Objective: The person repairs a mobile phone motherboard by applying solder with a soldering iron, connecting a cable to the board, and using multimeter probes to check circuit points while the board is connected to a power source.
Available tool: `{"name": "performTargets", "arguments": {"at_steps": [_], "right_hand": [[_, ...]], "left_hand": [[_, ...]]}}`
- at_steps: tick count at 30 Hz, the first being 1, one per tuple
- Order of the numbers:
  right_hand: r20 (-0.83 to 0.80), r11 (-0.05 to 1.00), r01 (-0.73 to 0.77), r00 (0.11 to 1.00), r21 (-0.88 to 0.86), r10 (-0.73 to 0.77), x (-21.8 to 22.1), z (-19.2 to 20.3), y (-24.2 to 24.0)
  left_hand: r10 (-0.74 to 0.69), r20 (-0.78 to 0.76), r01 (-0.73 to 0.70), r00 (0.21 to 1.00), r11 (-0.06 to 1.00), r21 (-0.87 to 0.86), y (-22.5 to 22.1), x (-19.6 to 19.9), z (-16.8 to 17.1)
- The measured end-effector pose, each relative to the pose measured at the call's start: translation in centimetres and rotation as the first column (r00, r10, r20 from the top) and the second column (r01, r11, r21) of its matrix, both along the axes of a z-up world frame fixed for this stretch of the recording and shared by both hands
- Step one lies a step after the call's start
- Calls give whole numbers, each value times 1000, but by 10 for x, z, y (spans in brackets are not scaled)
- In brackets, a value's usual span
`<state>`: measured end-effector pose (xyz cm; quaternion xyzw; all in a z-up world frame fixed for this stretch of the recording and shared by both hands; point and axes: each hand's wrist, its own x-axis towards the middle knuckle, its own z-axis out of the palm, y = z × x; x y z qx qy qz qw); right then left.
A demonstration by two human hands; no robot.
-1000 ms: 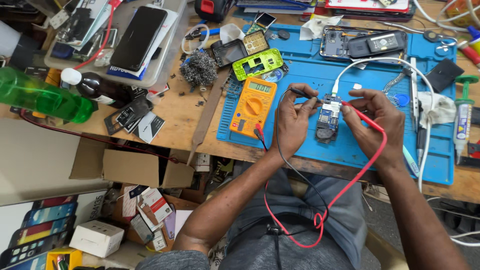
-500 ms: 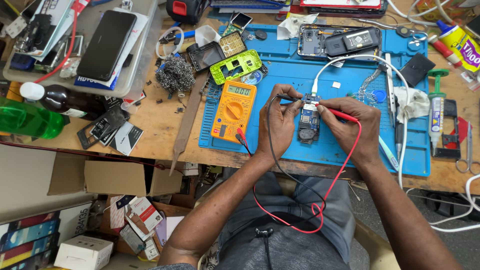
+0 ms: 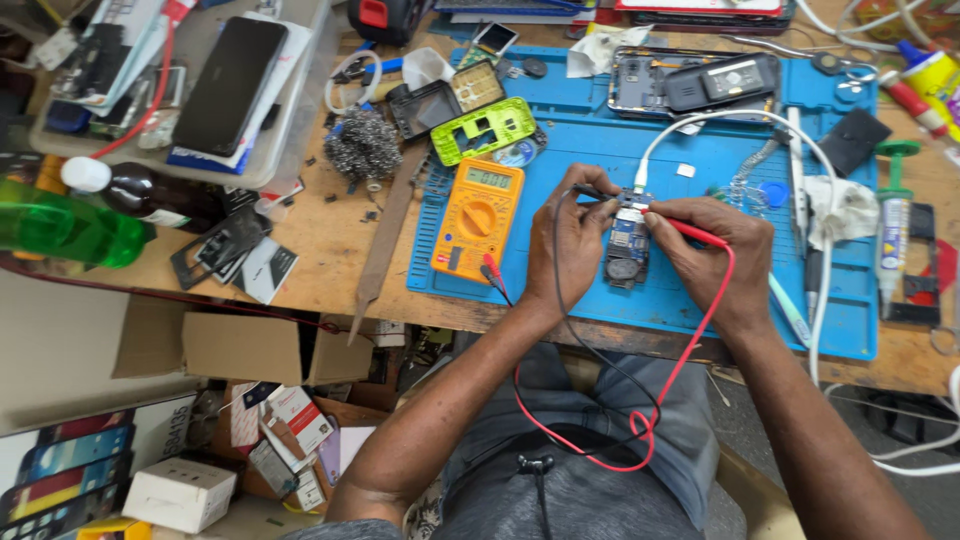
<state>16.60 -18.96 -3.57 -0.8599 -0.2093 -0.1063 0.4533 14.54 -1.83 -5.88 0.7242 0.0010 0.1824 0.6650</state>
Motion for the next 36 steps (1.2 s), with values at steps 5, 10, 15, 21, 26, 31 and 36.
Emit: {"name": "performTargets", "arguments": {"at_steps": [5, 10, 15, 21, 26, 31, 36], "right_hand": [[-5, 1000, 0, 1000, -23, 0, -4, 3, 0], [18, 998, 4, 1000, -56, -3, -6, 5, 1], [18, 998, 4, 1000, -66, -3, -6, 4, 0], [42, 997, -4, 999, -72, 7, -5, 2, 0], [29, 998, -8, 1000, -65, 10, -5, 2, 0], [-37, 969, -22, 999, 248, 32, -9, 3, -2], [-173, 927, -70, 975, 368, 143, -24, 14, -8]], "left_hand": [[29, 10, -29, 1000, 999, 20, -2, 0, 0], [15, 32, -16, 999, 1000, 23, -1, -2, 0], [22, 37, -24, 999, 998, 55, -1, -3, 0], [3, 17, -4, 1000, 999, 45, -1, -1, -2], [7, 15, -8, 1000, 999, 38, -2, 0, -2], [28, 207, -79, 978, 968, 240, -3, -14, 11], [-72, 358, -88, 931, 907, 412, -10, -37, 32]]}}
